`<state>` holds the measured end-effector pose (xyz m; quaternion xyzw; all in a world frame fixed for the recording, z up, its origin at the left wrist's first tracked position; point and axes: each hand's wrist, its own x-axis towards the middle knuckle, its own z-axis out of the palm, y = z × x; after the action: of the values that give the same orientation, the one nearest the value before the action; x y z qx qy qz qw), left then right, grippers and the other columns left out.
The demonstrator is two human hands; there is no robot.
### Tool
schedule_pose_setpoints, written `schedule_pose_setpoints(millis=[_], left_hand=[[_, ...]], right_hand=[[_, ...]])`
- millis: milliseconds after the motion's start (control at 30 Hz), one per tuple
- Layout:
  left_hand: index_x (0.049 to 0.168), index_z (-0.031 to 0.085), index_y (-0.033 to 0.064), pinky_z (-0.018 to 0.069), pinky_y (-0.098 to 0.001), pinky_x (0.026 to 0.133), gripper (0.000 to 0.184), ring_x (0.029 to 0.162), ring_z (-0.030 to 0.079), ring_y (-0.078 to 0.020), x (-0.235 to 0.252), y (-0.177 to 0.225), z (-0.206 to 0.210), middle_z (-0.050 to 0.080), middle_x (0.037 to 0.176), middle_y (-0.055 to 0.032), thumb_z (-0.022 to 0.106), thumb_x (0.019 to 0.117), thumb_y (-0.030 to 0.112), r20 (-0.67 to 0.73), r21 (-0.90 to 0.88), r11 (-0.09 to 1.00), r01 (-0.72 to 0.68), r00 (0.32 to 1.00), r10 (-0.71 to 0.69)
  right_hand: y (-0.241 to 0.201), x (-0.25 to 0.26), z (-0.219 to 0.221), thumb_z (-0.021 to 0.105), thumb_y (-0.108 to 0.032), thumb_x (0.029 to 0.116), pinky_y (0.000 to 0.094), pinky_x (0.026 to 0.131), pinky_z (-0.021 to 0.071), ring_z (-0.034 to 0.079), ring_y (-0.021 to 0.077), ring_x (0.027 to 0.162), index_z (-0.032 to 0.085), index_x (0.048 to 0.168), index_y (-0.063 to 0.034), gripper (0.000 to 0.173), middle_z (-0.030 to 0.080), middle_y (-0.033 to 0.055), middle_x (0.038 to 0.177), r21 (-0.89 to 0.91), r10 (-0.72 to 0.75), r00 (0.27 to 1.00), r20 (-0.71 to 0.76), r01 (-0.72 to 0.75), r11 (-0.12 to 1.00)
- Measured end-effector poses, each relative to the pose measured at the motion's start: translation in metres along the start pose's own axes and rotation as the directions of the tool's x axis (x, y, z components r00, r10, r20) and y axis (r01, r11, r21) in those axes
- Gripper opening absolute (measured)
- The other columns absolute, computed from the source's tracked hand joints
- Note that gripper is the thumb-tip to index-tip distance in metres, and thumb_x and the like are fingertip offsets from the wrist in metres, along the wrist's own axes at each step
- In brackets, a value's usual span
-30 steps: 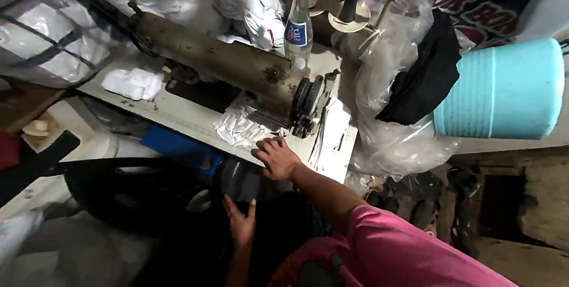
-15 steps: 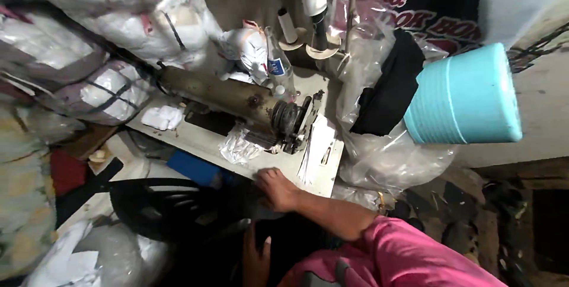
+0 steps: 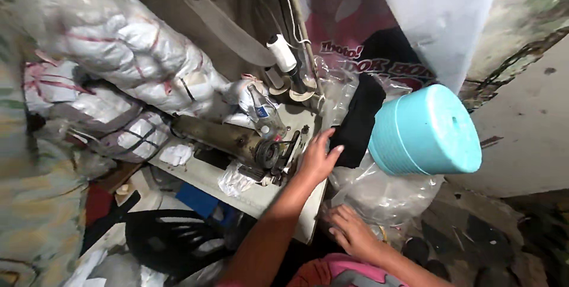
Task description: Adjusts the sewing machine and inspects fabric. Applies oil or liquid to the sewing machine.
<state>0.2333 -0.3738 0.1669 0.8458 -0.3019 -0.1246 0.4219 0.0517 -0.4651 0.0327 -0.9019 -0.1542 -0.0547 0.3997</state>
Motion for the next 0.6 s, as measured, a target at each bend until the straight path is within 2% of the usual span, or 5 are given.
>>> schedule_pose_setpoints(millis=[233, 333, 467, 533, 600], left_hand=[[0.158, 0.035, 0.0066, 0.0321, -0.0662, 0.114, 0.086, 0.142, 0.045, -0.0391, 0.104, 0.040, 0.049, 0.049, 0.152, -0.0219, 0.052, 0.0978, 0.066, 0.101, 0.296, 0.905, 0.307, 0.932, -0.349], [0.154, 0.040, 0.0050, 0.0367, -0.0660, 0.111, 0.093, 0.137, 0.048, -0.0432, 0.119, 0.046, 0.058, 0.050, 0.147, -0.0264, 0.066, 0.0895, 0.066, 0.077, 0.335, 0.860, 0.385, 0.898, -0.433], [0.156, 0.030, 0.0024, 0.0470, -0.0599, 0.105, 0.103, 0.127, 0.059, -0.0406, 0.128, 0.054, 0.056, 0.058, 0.137, -0.0266, 0.075, 0.0844, 0.062, 0.109, 0.304, 0.834, 0.461, 0.853, -0.511], [0.151, 0.037, -0.0009, 0.0470, -0.0589, 0.105, 0.100, 0.126, 0.059, -0.0394, 0.131, 0.055, 0.053, 0.059, 0.135, -0.0266, 0.078, 0.0830, 0.060, 0.130, 0.289, 0.833, 0.472, 0.843, -0.522], [0.134, 0.056, -0.0065, 0.0474, -0.0593, 0.103, 0.084, 0.122, 0.060, -0.0394, 0.134, 0.053, 0.050, 0.062, 0.129, -0.0279, 0.080, 0.0830, 0.056, 0.151, 0.246, 0.848, 0.469, 0.846, -0.512]], right_hand=[[0.022, -0.041, -0.026, 0.060, -0.015, 0.0943, 0.0533, 0.092, 0.0570, 0.070, 0.0369, 0.106, 0.074, 0.109, -0.0027, 0.024, 0.072, 0.0180, 0.111, -0.038, 0.080, 0.978, -0.194, -0.089, 0.995], [0.031, -0.054, -0.036, 0.059, -0.017, 0.0932, 0.0524, 0.093, 0.0570, 0.070, 0.0359, 0.107, 0.074, 0.109, -0.0033, 0.026, 0.073, 0.0167, 0.111, -0.054, 0.136, 0.955, -0.264, -0.155, 0.986], [0.043, -0.065, -0.041, 0.060, -0.016, 0.0923, 0.0526, 0.092, 0.0572, 0.070, 0.0353, 0.106, 0.074, 0.110, -0.0033, 0.026, 0.072, 0.0166, 0.111, -0.055, 0.180, 0.937, -0.299, -0.205, 0.977], [0.045, -0.067, -0.043, 0.062, -0.015, 0.0915, 0.0537, 0.094, 0.0564, 0.070, 0.0370, 0.107, 0.074, 0.111, -0.0023, 0.026, 0.072, 0.0182, 0.111, -0.025, 0.218, 0.935, -0.281, -0.234, 0.972], [0.044, -0.067, -0.047, 0.063, -0.014, 0.0917, 0.0551, 0.095, 0.0556, 0.068, 0.0387, 0.109, 0.074, 0.111, -0.0012, 0.026, 0.071, 0.0196, 0.113, 0.002, 0.235, 0.930, -0.282, -0.244, 0.970]])
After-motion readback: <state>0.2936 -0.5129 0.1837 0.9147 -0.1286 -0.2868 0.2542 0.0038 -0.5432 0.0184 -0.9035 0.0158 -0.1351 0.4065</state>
